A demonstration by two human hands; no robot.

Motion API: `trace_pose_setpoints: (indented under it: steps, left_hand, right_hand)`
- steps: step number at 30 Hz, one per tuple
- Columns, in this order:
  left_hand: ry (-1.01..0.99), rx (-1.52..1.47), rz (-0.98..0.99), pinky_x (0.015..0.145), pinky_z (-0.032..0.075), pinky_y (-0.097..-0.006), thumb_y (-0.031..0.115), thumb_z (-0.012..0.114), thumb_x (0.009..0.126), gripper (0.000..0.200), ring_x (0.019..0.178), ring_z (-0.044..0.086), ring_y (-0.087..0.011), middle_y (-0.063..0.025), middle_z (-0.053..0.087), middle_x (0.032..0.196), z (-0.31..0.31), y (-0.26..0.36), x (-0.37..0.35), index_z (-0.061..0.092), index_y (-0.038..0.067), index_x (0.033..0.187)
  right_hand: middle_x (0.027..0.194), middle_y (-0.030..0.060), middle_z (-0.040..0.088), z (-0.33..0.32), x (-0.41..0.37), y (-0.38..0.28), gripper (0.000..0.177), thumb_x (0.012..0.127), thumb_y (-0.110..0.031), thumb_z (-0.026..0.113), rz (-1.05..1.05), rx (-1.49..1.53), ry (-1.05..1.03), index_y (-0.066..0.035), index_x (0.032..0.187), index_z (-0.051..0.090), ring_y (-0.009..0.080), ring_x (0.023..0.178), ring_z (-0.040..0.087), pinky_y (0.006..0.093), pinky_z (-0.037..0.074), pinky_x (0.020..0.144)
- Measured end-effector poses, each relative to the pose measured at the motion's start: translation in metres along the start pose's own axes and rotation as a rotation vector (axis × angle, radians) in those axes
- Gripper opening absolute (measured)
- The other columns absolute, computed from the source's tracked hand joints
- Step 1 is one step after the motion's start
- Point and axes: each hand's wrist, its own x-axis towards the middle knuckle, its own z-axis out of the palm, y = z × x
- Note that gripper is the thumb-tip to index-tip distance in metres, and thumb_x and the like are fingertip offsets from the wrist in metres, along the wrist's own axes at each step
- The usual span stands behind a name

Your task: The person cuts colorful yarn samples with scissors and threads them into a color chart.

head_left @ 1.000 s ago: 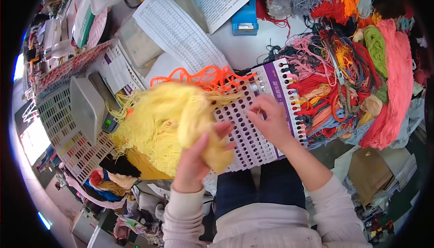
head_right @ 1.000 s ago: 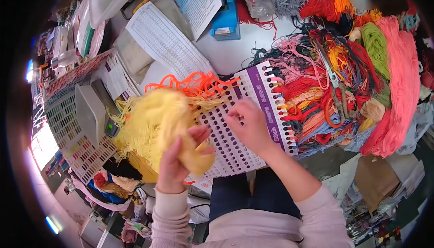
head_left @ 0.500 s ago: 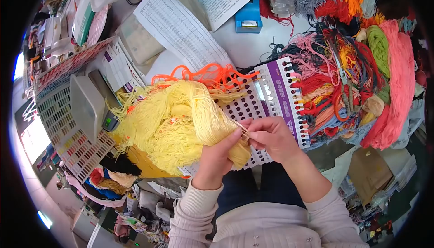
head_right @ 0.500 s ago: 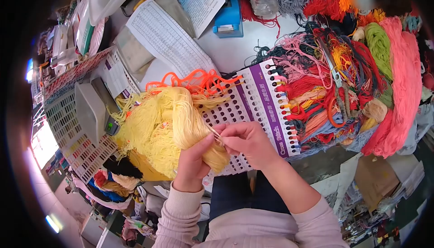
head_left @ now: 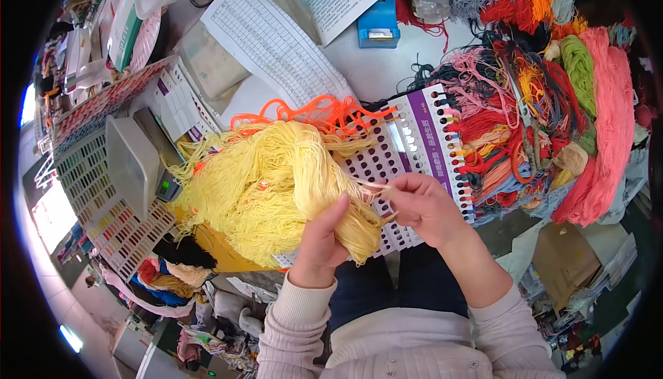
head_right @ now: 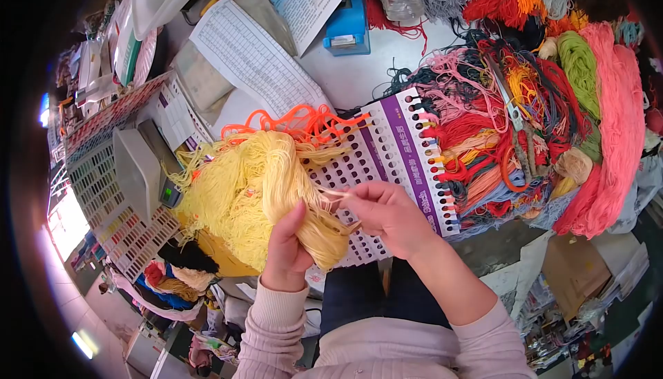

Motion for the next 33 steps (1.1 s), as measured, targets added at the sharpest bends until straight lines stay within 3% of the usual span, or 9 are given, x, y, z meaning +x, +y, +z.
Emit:
trace_pose_setpoints:
  steps: [2,8,14,20,23,26,28,32,33]
  left_hand:
    - [-0.028,0.082,-0.004,0.091,0.033,-0.0383,0.027,0.038,0.084,0.049,0.106,0.043,-0.0238,-0.0185,0.041,0.117,-0.003,0.001,0.0,0.032,-0.009,0.116]
    - [-0.017,0.05,0.004,0.085,0.038,-0.0346,0.021,0.041,0.084,0.037,0.098,0.048,-0.0213,-0.0145,0.048,0.107,-0.001,0.002,0.001,0.043,-0.005,0.109]
    - [0.095,0.109,0.013,0.081,0.041,-0.0312,0.008,0.045,0.081,0.031,0.094,0.05,-0.0202,-0.0135,0.05,0.105,0.007,0.003,0.001,0.043,-0.006,0.109]
    - [0.166,0.095,0.041,0.078,0.043,-0.0313,0.006,0.045,0.081,0.022,0.09,0.053,-0.0201,-0.0134,0.054,0.096,0.0,0.0,0.006,0.048,-0.003,0.102]
    - [0.052,0.084,0.078,0.076,0.044,-0.0302,0.009,0.042,0.083,0.015,0.081,0.054,-0.0184,-0.0121,0.054,0.089,0.003,0.006,0.004,0.05,-0.001,0.093]
    - [-0.156,-0.21,0.17,0.075,0.044,-0.0305,0.01,0.039,0.084,0.015,0.07,0.053,-0.0172,-0.0096,0.053,0.082,-0.021,0.007,0.003,0.051,0.002,0.084]
    - [-0.198,-0.335,0.233,0.076,0.044,-0.0318,0.01,0.04,0.082,0.015,0.073,0.053,-0.0185,-0.0098,0.053,0.083,-0.048,0.021,-0.001,0.051,0.001,0.085]
    - [0.33,0.068,0.637,0.077,0.043,-0.0345,0.012,0.043,0.078,0.018,0.078,0.053,-0.0213,-0.0101,0.054,0.084,-0.147,0.081,-0.05,0.052,0.0,0.088]
    - [0.462,0.171,0.725,0.078,0.043,-0.0352,0.012,0.044,0.078,0.019,0.08,0.053,-0.022,-0.0102,0.054,0.084,-0.178,0.098,-0.075,0.052,0.0,0.089]
  right_hand:
    - [0.088,-0.0008,0.054,0.001,0.001,-0.002,0.015,0.077,-0.01,0.054,0.017,0.075,0.023,0.0,0.087,0.057,-0.0001,0.045,0.031,0.0149,0.023,0.039]
    - [0.092,-0.0011,0.053,0.017,0.007,0.001,0.013,0.074,-0.009,0.056,0.0,-0.192,0.074,0.0,0.083,0.06,-0.0017,0.048,0.033,0.0144,0.024,0.039]
    - [0.092,0.0006,0.053,0.019,0.008,0.004,0.012,0.074,-0.006,0.056,-0.049,-0.138,0.084,0.002,0.083,0.06,-0.0012,0.052,0.039,0.0134,0.027,0.041]
    - [0.08,0.0006,0.056,0.018,0.009,0.005,0.009,0.074,-0.004,0.055,-0.124,-0.06,0.076,0.0,0.081,0.059,0.0007,0.056,0.044,0.0142,0.033,0.046]
    - [0.074,0.0009,0.055,0.009,0.009,0.007,0.004,0.075,-0.005,0.054,-0.053,0.178,-0.032,-0.001,0.078,0.055,0.0031,0.055,0.046,0.0152,0.035,0.047]
    - [0.074,0.0021,0.053,0.007,0.003,0.001,0.003,0.078,-0.005,0.05,-0.107,0.146,-0.035,-0.005,0.075,0.052,0.0051,0.054,0.045,0.0157,0.035,0.047]
    - [0.08,0.0035,0.052,0.001,0.0,-0.013,0.005,0.079,-0.004,0.048,-0.386,0.088,0.014,-0.005,0.078,0.052,0.0064,0.056,0.046,0.0177,0.037,0.049]
    - [0.092,0.006,0.049,-0.032,-0.03,-0.071,0.012,0.08,-0.003,0.042,-0.538,0.463,-0.415,-0.005,0.091,0.047,0.0095,0.061,0.046,0.0263,0.043,0.056]
    - [0.091,0.0076,0.049,-0.05,-0.046,-0.1,0.013,0.08,-0.003,0.042,-0.636,0.516,-0.384,-0.002,0.092,0.046,0.0111,0.066,0.047,0.0276,0.043,0.061]
